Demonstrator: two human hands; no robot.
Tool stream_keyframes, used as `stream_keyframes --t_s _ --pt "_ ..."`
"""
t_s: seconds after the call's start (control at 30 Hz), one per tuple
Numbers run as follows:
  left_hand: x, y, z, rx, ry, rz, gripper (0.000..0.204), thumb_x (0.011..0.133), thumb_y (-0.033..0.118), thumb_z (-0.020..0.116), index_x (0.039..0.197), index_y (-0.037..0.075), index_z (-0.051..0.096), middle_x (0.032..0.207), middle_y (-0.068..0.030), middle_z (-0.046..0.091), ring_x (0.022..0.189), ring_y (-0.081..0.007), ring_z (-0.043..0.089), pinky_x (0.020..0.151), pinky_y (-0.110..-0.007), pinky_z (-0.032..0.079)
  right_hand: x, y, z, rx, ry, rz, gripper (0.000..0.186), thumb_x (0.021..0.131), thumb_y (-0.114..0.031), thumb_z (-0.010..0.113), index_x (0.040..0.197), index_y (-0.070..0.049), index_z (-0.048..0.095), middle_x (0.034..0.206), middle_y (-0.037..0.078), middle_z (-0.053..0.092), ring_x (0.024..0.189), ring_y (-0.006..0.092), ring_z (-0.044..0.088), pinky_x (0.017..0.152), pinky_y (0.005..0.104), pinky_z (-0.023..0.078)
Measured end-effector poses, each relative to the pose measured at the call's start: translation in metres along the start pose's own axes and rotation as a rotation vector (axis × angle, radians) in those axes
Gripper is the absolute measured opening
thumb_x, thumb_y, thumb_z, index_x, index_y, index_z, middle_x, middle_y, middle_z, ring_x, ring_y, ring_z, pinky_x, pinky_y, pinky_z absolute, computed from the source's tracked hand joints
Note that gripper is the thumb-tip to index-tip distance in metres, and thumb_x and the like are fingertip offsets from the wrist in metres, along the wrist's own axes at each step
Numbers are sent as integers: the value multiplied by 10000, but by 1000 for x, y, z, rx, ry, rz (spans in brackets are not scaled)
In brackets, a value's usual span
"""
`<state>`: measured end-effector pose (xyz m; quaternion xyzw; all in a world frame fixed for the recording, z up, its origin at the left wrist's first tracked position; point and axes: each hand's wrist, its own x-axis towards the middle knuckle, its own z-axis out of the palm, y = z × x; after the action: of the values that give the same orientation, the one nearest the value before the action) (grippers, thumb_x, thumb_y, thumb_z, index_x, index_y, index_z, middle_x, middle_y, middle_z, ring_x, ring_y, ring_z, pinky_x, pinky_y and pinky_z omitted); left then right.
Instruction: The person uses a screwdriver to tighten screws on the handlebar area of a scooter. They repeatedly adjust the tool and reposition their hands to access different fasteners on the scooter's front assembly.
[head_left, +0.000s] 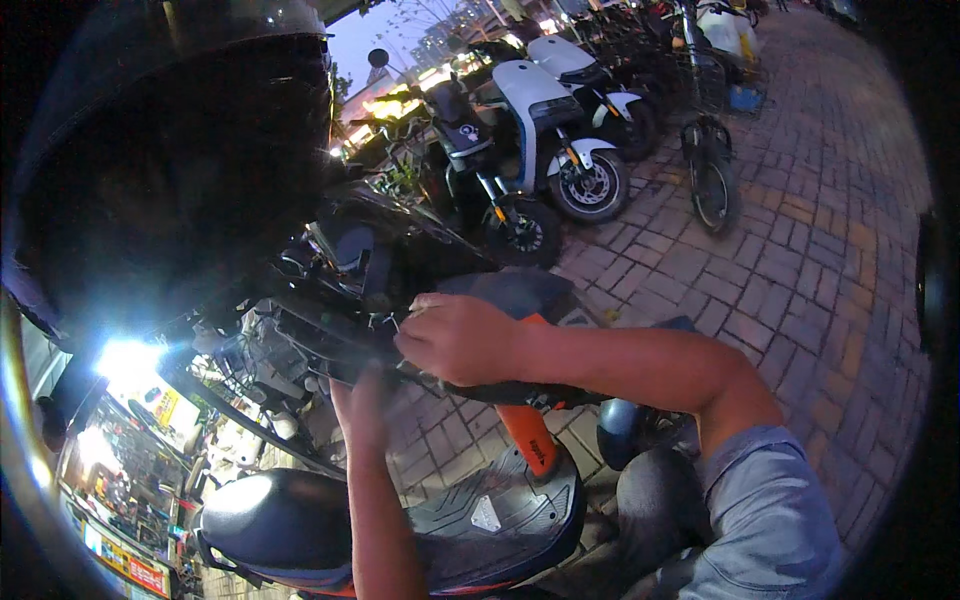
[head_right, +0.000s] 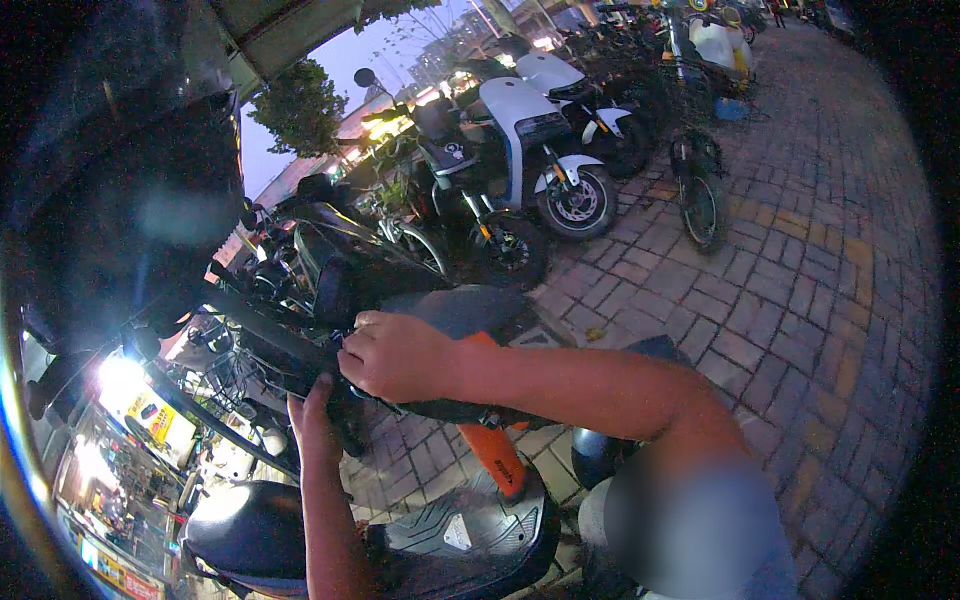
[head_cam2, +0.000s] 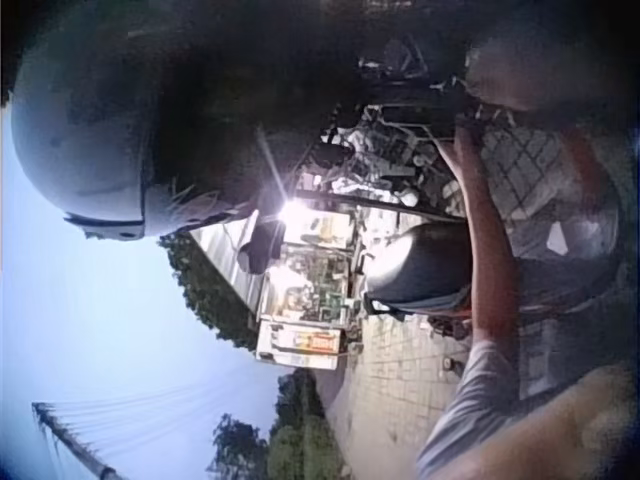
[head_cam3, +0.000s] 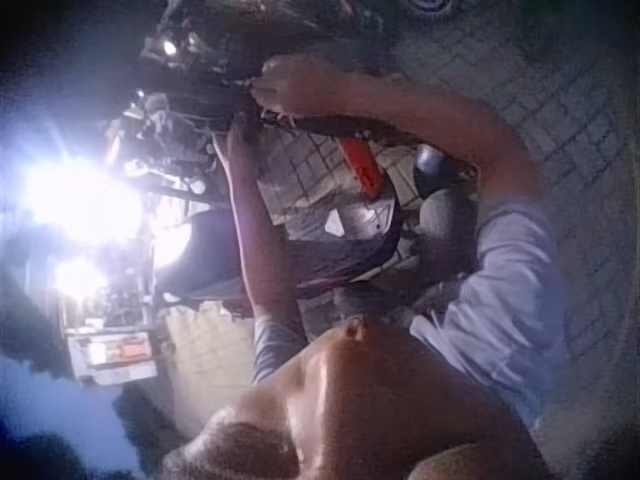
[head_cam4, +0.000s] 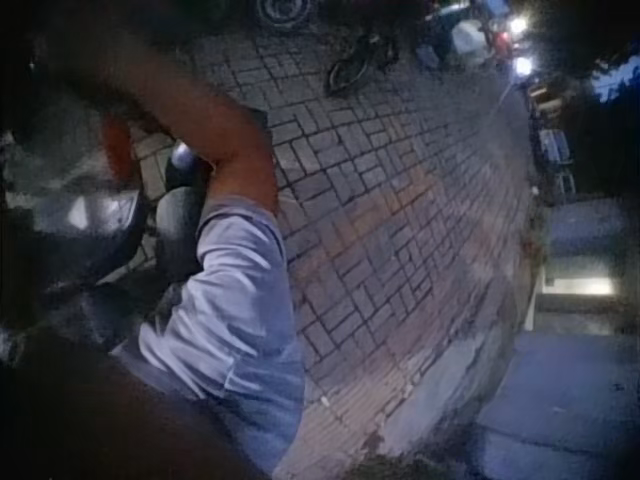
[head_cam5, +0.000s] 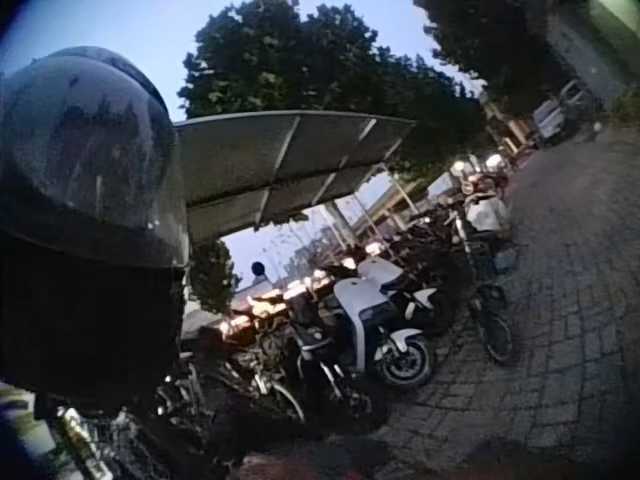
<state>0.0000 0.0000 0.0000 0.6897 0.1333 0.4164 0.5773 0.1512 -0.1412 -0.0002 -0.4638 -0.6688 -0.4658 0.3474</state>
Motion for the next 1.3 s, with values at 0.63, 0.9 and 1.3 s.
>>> stream_keyframes --t_s 0.63,0.9,1.3 --pt "-6 -1 1 19 -39 60 558 860 125 631 1369 64 412 1173 -58 555 1028 -163 538 876 -321 463 16 29 -2 145 -91 9 104 775 -166 618 798 -65 608 782 91 630 778 298 641 710 405 521" --pt "-14 17 -11 222 -147 6 634 845 247 684 1361 -12 423 1256 -95 553 1091 -207 537 969 -348 401 22 32 -3 148 -135 0 175 777 -144 667 934 -69 671 897 93 659 828 296 643 748 408 521" --pt "-5 28 -298 1496 305 213 508 876 348 655 1225 -16 591 1187 -221 617 1105 -383 572 965 -442 429 82 33 -3 6 -350 413 142 801 -161 663 923 -135 730 915 89 637 887 293 637 733 386 515"
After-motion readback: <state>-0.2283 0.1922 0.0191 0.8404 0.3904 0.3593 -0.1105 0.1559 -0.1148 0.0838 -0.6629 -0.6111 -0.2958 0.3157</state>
